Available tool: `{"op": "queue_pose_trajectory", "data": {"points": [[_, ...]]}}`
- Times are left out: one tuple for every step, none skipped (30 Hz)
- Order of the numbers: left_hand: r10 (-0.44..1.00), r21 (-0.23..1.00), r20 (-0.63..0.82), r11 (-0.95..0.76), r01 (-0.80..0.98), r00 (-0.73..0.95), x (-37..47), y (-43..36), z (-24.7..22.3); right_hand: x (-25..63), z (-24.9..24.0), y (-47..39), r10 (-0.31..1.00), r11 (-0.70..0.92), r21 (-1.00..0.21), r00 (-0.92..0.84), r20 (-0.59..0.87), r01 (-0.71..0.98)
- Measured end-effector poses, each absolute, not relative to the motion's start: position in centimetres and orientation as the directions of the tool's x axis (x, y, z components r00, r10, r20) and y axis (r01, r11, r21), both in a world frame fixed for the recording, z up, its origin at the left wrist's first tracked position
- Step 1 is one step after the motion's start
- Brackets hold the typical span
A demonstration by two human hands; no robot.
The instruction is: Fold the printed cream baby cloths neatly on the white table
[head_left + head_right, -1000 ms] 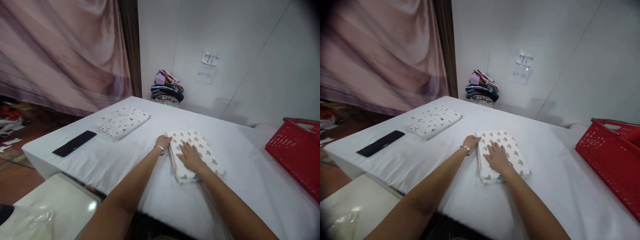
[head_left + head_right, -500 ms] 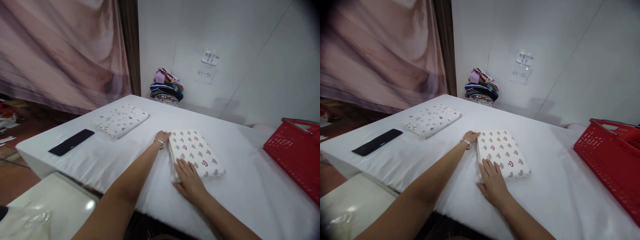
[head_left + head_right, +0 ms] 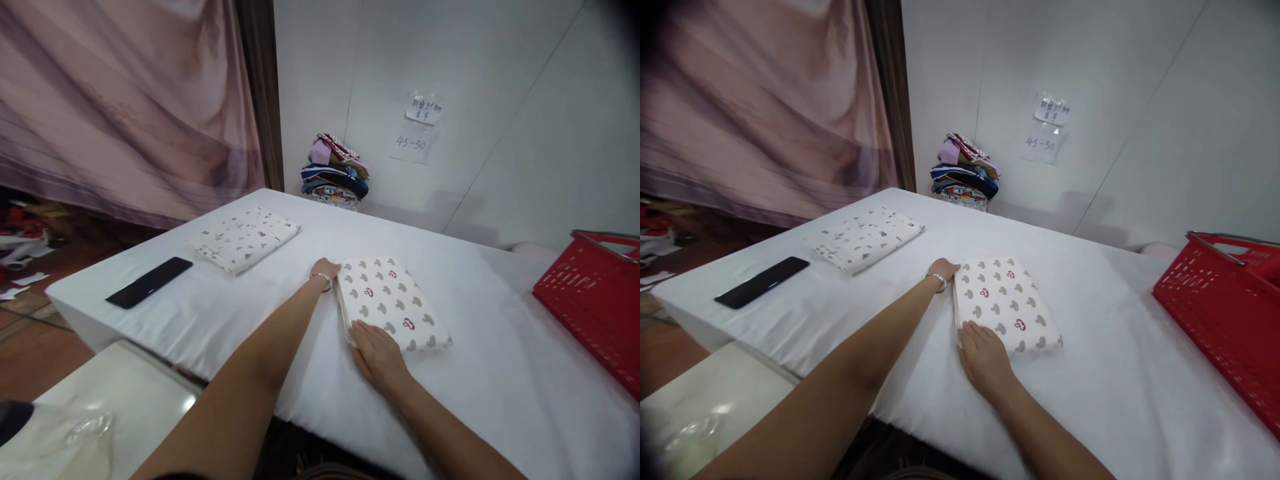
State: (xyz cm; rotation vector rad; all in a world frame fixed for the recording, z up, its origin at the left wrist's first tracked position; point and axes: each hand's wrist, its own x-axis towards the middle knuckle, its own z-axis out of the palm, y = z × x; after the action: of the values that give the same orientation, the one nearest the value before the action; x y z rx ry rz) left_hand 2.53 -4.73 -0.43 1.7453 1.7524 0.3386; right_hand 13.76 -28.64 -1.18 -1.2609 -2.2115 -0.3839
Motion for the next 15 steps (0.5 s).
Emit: {"op": "queue_pose_trajectory", "data": {"points": [[0.966,0.588,-0.249,0.094,0.803,0.069,2.6,-4.8,-0.4,13.8,-1.1,-28.7,0.673,0.535,-0.010,-0.420,0.609,0.845],[0.968,0.587,-0.246,0.103,0.803,0.056,2.7,-4.8,-0.4,13.9,-0.9,-28.7,0.658,0.548,0.002,-0.432,0.617,0.837],[0.969,0.588,-0.243,0.110,0.801,0.045,2.7,-4.9,-0.4,13.9,-0.8,-28.8,0.646,0.555,0.011,-0.440,0.623,0.832],[0.970,0.588,-0.240,0.113,0.801,0.039,2.8,-5.0,-0.4,14.0,-0.7,-28.9,0.636,0.561,0.019,-0.446,0.629,0.827],[0.971,0.589,-0.237,0.114,0.800,0.036,2.8,-5.1,-0.4,14.0,-0.7,-29.0,0.626,0.567,0.028,-0.453,0.635,0.823],[0.971,0.590,-0.235,0.114,0.799,0.035,2.9,-5.1,-0.4,14.0,-0.7,-29.1,0.615,0.574,0.038,-0.461,0.639,0.818],[0.972,0.592,-0.233,0.113,0.798,0.035,2.9,-5.2,-0.4,14.1,-0.7,-29.1,0.606,0.581,0.050,-0.472,0.640,0.813],[0.973,0.593,-0.230,0.112,0.797,0.035,3.0,-5.2,-0.5,14.1,-0.7,-29.1,0.597,0.587,0.064,-0.485,0.639,0.807],[0.973,0.595,-0.228,0.110,0.796,0.035,3.0,-5.2,-0.5,14.2,-0.8,-29.2,0.589,0.591,0.079,-0.496,0.638,0.803],[0.974,0.597,-0.226,0.109,0.795,0.035,3.0,-5.2,-0.6,14.2,-0.9,-29.1,0.584,0.593,0.090,-0.504,0.636,0.800],[0.974,0.599,-0.224,0.108,0.793,0.036,3.1,-5.2,-0.6,14.3,-1.0,-29.1,0.581,0.594,0.098,-0.510,0.634,0.799],[0.974,0.602,-0.222,0.108,0.791,0.036,3.1,-5.2,-0.7,14.3,-1.2,-29.1,0.579,0.595,0.102,-0.514,0.633,0.797],[0.974,0.605,-0.222,0.109,0.789,0.036,3.1,-5.2,-0.7,14.4,-1.3,-29.1,0.579,0.596,0.106,-0.517,0.631,0.796],[0.974,0.609,-0.223,0.111,0.786,0.035,3.1,-5.2,-0.7,14.3,-1.5,-29.0,0.578,0.597,0.109,-0.520,0.629,0.795],[0.974,0.613,-0.224,0.114,0.782,0.033,3.1,-5.2,-0.7,14.3,-1.7,-29.1,0.579,0.598,0.114,-0.526,0.623,0.793]]}}
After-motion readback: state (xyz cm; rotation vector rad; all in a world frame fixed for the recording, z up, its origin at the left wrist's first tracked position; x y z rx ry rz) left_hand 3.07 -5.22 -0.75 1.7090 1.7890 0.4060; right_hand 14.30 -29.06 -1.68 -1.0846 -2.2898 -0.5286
